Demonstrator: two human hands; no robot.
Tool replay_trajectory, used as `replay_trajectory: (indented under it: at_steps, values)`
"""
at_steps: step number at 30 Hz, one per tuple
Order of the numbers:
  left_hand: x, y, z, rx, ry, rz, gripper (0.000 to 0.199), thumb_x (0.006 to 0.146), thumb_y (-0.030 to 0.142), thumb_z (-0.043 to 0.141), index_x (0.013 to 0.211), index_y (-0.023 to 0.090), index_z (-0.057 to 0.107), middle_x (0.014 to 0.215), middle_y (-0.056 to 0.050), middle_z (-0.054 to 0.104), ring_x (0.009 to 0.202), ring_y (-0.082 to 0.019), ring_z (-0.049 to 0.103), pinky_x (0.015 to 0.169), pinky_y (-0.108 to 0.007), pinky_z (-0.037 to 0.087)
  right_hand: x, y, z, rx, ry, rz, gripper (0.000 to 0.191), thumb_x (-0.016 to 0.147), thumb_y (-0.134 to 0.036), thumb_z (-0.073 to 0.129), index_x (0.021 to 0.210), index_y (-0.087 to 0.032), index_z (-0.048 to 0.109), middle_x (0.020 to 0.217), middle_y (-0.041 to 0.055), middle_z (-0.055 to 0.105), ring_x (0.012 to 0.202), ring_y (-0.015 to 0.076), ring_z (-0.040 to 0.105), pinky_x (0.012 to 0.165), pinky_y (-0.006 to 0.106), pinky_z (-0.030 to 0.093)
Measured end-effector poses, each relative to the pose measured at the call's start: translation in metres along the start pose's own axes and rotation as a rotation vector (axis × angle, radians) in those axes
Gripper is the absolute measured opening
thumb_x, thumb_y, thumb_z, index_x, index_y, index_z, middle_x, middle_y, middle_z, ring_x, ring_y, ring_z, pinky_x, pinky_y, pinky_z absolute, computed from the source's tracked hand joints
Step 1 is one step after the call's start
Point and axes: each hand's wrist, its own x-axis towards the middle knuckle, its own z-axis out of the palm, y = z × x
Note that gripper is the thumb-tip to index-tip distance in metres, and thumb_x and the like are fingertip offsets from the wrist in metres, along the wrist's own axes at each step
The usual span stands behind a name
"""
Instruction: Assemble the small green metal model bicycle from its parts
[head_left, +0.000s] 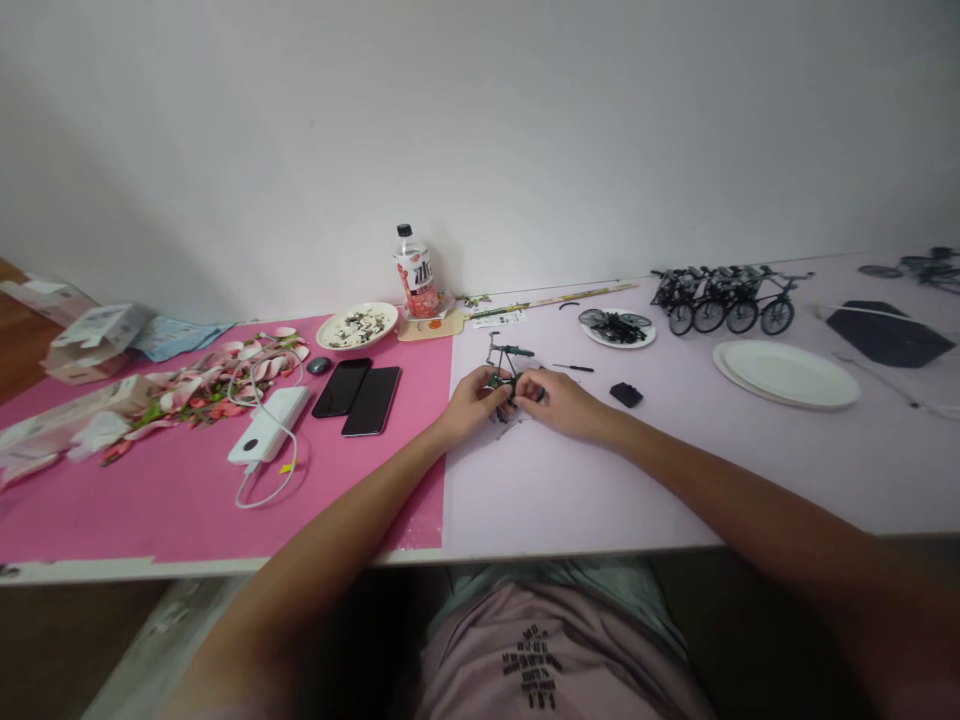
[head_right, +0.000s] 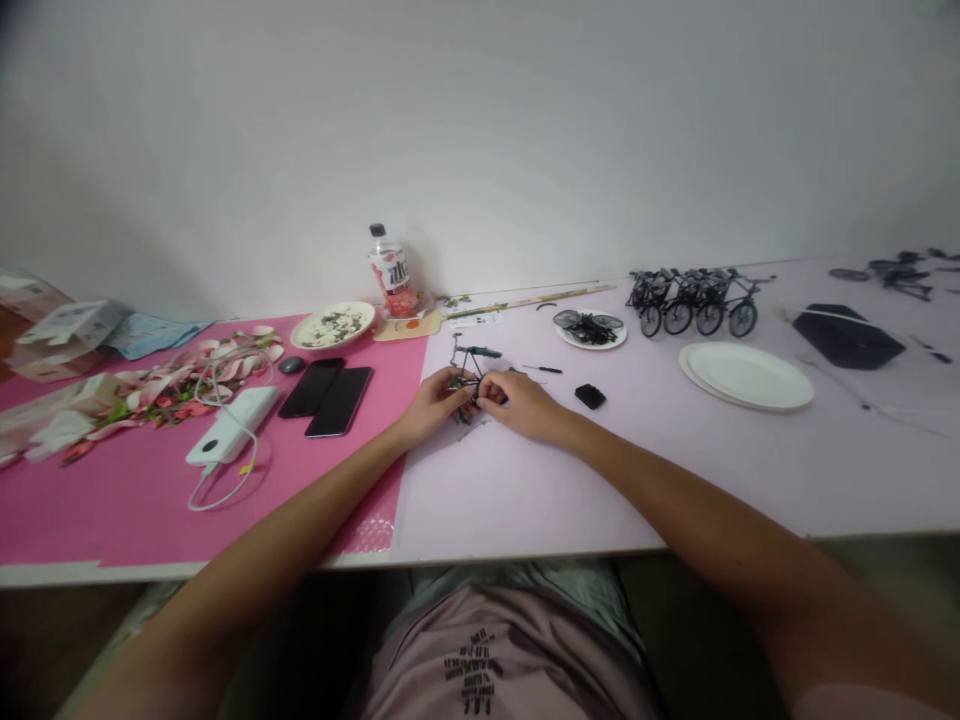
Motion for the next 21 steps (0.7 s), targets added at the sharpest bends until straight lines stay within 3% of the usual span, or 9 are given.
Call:
replay_trajectory:
  at_steps: [21]
  values:
    - [0.0002,-0.0012,-0.0018,0.037,-0.035,-0.005,0.036,0.09,0.038,0.076,0.109,0.014,0.058,0.076,-0.001,0.069,0.064,-0.013,0.07,0.062,-0.024,0.055,-0.0004,-0.004,-0.0036,-0.038,-0.054,0.016,0.008,0.091,-0.032,0.066,0.091,-0.024,0.063,0.083,0.0008,0.067,0.073,0.0174,0.062,0.068,0.031,0.048]
